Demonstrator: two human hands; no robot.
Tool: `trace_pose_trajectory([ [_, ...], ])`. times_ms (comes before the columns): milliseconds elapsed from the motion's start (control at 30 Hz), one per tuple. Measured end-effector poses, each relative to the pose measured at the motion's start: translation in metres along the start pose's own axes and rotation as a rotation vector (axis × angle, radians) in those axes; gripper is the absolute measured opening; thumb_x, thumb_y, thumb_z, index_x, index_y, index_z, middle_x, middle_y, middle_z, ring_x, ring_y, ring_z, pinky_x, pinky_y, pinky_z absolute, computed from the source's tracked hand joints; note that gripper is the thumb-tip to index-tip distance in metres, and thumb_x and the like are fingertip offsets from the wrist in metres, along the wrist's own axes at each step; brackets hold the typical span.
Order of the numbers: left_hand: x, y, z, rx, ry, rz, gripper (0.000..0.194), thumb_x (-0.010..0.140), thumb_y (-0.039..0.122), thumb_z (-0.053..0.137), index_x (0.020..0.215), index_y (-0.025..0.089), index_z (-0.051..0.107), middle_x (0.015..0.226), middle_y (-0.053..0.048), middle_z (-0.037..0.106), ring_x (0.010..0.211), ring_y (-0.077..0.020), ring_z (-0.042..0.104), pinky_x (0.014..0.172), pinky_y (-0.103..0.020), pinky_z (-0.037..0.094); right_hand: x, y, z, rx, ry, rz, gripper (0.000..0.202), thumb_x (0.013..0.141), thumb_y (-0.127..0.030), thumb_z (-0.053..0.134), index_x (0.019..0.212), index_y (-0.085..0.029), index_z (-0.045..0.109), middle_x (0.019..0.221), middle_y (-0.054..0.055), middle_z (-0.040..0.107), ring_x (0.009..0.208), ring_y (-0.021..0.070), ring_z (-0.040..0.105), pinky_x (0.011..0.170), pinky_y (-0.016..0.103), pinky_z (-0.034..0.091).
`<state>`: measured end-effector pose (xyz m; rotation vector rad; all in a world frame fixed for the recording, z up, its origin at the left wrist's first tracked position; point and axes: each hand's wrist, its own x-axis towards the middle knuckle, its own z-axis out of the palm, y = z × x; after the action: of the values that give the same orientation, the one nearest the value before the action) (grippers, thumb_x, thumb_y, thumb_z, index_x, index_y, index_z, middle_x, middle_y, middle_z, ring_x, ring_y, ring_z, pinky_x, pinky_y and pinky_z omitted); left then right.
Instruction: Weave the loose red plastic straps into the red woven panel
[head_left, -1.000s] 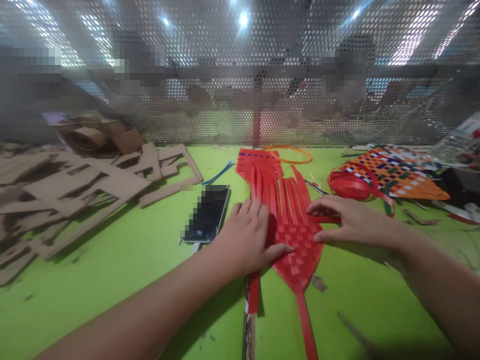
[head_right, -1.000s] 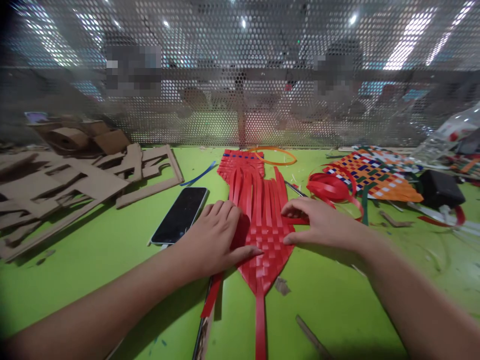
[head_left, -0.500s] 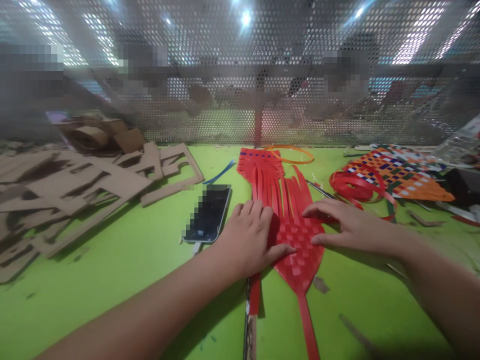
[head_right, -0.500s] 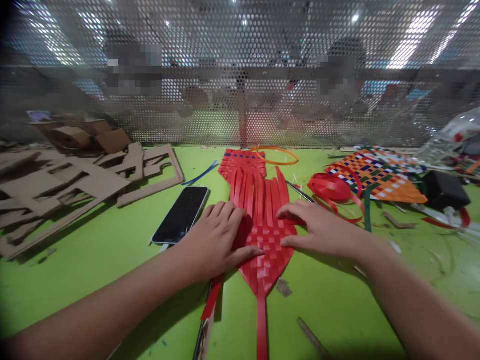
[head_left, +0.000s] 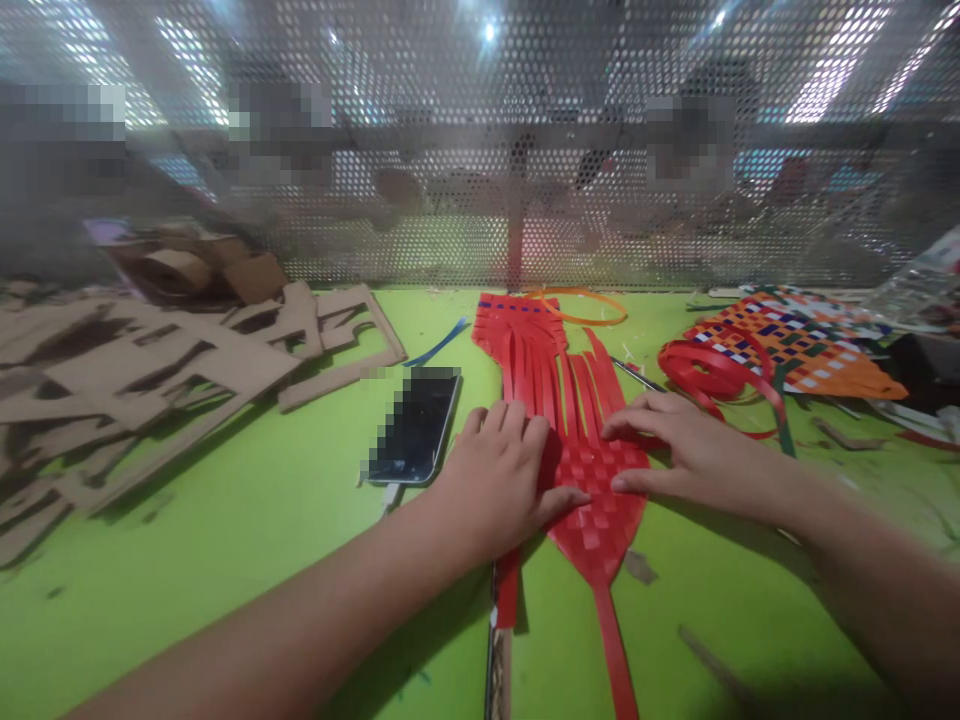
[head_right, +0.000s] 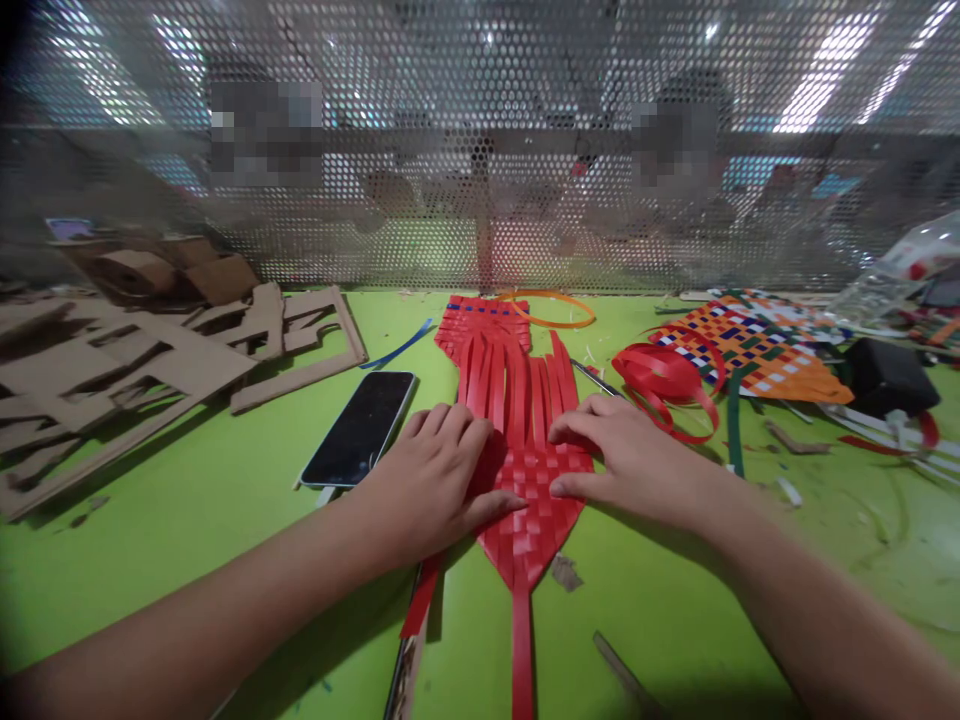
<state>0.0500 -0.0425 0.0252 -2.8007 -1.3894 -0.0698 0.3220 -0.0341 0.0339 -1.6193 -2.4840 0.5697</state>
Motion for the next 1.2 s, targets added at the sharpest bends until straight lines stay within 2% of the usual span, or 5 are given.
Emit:
trace_pose_trajectory([
  [200,-0.001,0.0,0.001,0.013,0.024,0.004,0.075,0.102,0.081,0.04,0.123,0.013,0.064,0.12,-0.017,0.064,0.112,-0.0369,0.059,0.103,-0.057,0.049,-0.001,0.001,-0.001,-0.09,0.031,-0.039,0.056,0.091,-0.073,0.07,0.13,-0.033,0.078,0.121,0.013,0.073,0.117,0.0389,0.064,0.101,0.057,0.051],
  [800,-0.002,0.003,-0.001,0.041,0.006,0.002,0.072,0.102,0.079,0.045,0.123,0.013,0.065,0.119,-0.017,0.064,0.11,-0.0368,0.059,0.101,-0.055,0.049,-0.002,-0.001,-0.004,-0.018,-0.024,-0.003,0.057,0.09,-0.071,0.071,0.133,-0.033,0.074,0.122,0.011,0.071,0.112,0.0352,0.068,0.097,0.048,0.055],
  [900,-0.002,0.003,0.0,0.033,0.0,0.001,0.076,0.103,0.08,0.04,0.125,0.012,0.065,0.119,-0.018,0.065,0.111,-0.0374,0.059,0.101,-0.056,0.049,-0.001,0.001,-0.009,0.005,-0.028,-0.043,0.045,0.096,-0.063,0.067,0.127,-0.032,0.076,0.127,0.01,0.074,0.114,0.0342,0.069,0.099,0.048,0.054],
  [1000,-0.003,0.004,0.001,0.03,-0.002,0.001,0.079,0.103,0.081,0.037,0.127,0.011,0.064,0.12,-0.018,0.065,0.113,-0.0384,0.059,0.102,-0.057,0.049,0.001,0.008,-0.015,0.005,-0.021,-0.075,0.031,0.103,-0.048,0.057,0.116,-0.029,0.078,0.119,0.008,0.079,0.109,0.032,0.071,0.095,0.047,0.055],
  [1200,0.0,-0.002,-0.003,-0.045,-0.007,-0.003,0.072,0.103,0.078,0.044,0.123,0.013,0.066,0.119,-0.017,0.066,0.112,-0.0375,0.062,0.103,-0.059,0.05,0.005,0.02,-0.014,-0.026,-0.026,-0.054,0.026,0.101,-0.04,0.056,0.105,-0.028,0.079,0.112,0.008,0.081,0.101,0.0308,0.073,0.09,0.047,0.057],
])
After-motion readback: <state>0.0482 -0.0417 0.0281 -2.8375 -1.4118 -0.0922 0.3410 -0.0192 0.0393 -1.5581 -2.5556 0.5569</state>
